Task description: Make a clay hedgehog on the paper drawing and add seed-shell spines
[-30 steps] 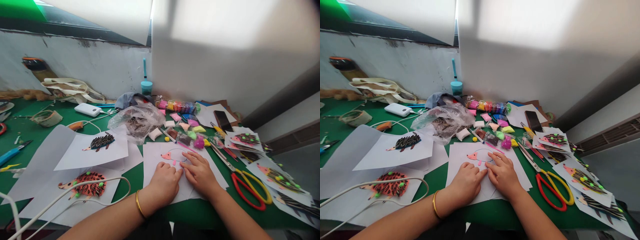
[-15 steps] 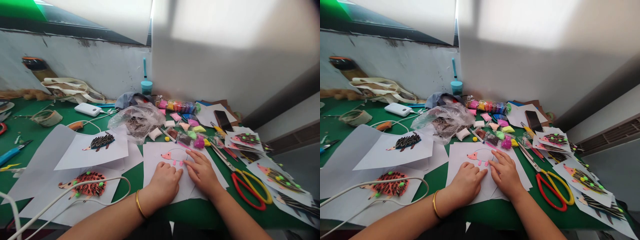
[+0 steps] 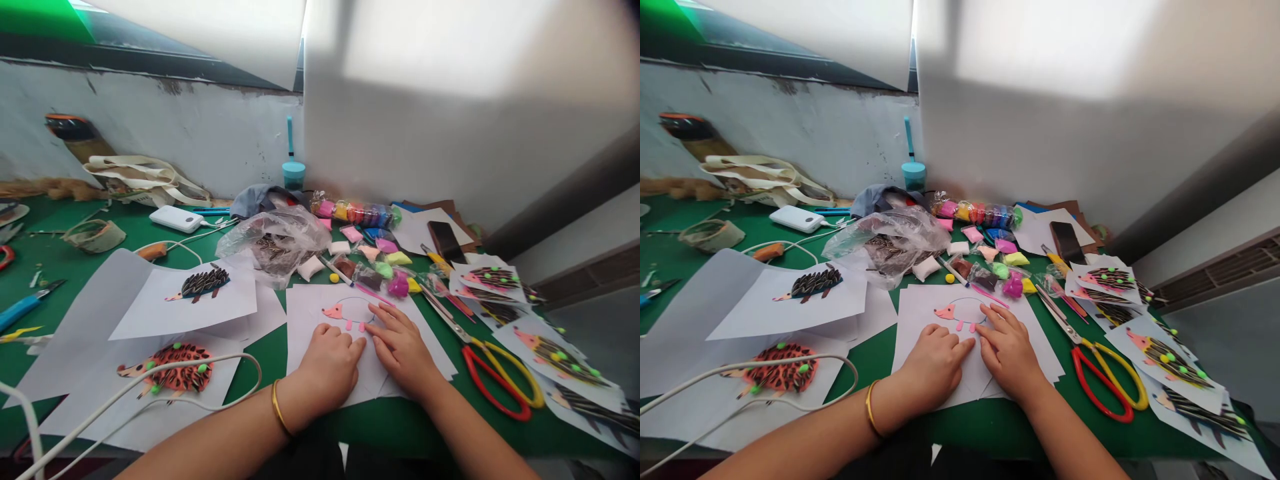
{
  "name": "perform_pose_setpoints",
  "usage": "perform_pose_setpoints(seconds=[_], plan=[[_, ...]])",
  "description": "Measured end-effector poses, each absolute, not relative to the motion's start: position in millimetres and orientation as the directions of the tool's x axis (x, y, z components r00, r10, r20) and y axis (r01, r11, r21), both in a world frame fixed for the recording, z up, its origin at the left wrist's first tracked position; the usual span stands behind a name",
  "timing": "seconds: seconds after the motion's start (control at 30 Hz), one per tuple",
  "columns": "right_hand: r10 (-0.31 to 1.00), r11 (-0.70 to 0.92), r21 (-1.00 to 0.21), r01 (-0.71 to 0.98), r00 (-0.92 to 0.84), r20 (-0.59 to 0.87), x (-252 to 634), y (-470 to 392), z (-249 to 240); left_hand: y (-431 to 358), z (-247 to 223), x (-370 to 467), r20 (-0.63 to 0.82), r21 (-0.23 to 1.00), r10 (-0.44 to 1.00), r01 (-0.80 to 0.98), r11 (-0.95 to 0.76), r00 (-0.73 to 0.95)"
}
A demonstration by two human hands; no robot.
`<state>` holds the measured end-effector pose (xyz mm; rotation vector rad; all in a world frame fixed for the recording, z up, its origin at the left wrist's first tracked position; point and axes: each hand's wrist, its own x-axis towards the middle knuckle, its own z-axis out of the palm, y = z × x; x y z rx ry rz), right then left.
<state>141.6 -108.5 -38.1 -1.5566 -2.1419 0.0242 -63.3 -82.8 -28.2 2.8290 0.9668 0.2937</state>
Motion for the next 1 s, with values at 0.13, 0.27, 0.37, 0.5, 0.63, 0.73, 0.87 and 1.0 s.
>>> perform_pose_setpoints(seconds=[0.13, 0.27, 0.37, 0.5, 0.63, 0.73, 0.87, 1.0], plan=[[0.895, 0.342, -0.282, 0.896, -0.219, 0.390, 141.0, -107.3, -37.6, -82.5, -28.4, -63.5, 0.149, 0.187, 0.617, 0.590, -0.785, 0.773], [0.888, 0.280, -0.229, 0.932, -0.161, 0.431, 143.0, -107.3, -35.8, -82.5, -26.9, -64.4, 0.150, 0.200, 0.612, 0.583, -0.788, 0.776], [0.888, 0.213, -0.201, 0.956, -0.104, 0.448, 145.3, -109.8, -34.9, -82.7, -25.5, -65.0, 0.148, 0.219, 0.614, 0.580, -0.785, 0.775], [0.900, 0.216, -0.204, 0.955, -0.113, 0.422, 145.8, -113.8, -36.1, -84.1, -24.1, -65.4, 0.150, 0.230, 0.604, 0.566, -0.792, 0.783], [0.914, 0.243, -0.234, 0.941, -0.141, 0.381, 146.2, -112.1, -39.1, -87.1, -21.6, -65.5, 0.146, 0.234, 0.570, 0.531, -0.814, 0.809], [0.920, 0.280, -0.278, 0.919, -0.173, 0.352, 149.1, -108.0, -41.5, -89.5, -18.4, -65.8, 0.138, 0.243, 0.548, 0.508, -0.826, 0.825], [0.925, 0.292, -0.311, 0.905, -0.184, 0.332, 154.2, -104.8, -44.6, -92.0, -15.1, -66.5, 0.129, 0.246, 0.527, 0.488, -0.837, 0.840], [0.914, 0.330, -0.299, 0.895, -0.223, 0.340, 158.4, -106.1, -46.3, -93.4, -14.8, -67.1, 0.150, 0.257, 0.480, 0.434, -0.863, 0.865]])
